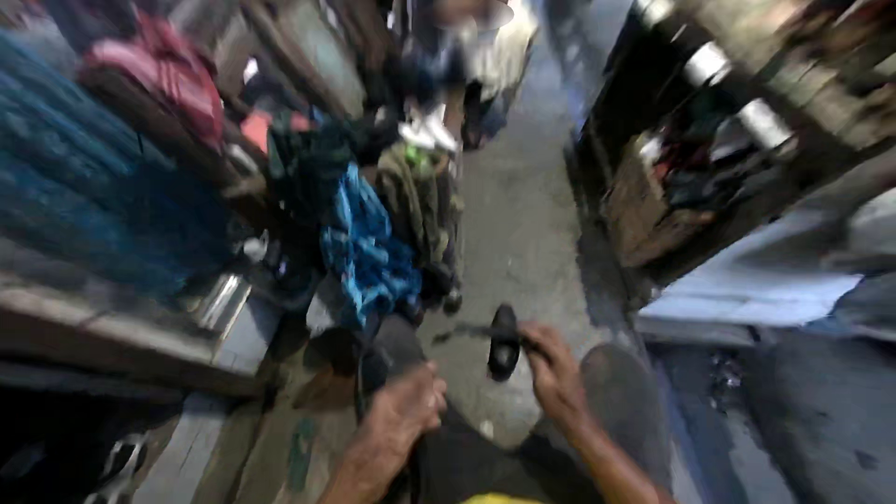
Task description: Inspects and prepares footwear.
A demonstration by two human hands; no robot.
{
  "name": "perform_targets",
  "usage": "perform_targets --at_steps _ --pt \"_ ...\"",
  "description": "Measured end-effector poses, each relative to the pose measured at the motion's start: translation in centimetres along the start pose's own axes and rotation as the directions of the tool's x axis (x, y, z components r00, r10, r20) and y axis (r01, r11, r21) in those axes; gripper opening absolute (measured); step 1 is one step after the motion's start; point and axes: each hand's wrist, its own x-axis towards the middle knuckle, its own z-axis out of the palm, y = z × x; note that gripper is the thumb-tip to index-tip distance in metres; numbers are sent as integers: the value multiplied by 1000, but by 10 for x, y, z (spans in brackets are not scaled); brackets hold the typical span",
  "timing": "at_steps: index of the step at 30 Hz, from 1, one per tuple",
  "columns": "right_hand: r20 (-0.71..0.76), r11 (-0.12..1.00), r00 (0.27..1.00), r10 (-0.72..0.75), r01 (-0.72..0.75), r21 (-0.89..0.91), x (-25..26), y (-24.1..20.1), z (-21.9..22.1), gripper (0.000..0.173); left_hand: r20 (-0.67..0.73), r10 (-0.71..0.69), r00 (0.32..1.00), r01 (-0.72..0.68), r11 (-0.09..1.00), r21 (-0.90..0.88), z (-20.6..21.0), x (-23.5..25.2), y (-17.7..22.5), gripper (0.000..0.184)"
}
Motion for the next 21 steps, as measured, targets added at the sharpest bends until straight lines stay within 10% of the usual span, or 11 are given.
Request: perform_targets --at_steps 2,5,12,17,21 --pt "-40 997 998 -49 51 55 0 -1 6 35 137 -306 942 328 926 -188 15 46 5 53" --pt "38 985 985 -171 170 28 -6 1 10 31 63 -425 903 425 861 -281 25 105 2 61" --pt "202 992 975 -93 107 -61 -24 12 4 24 -302 4 953 -6 1000 -7 18 152 11 33" --pt "128 994 989 70 -80 74 -5 -2 -1 55 -110 214 971 -192 964 184 16 134 28 36" --pt "367 977 928 60 -130 169 36 -29 -2 71 42 337 940 -338 914 226 32 131 37 43"
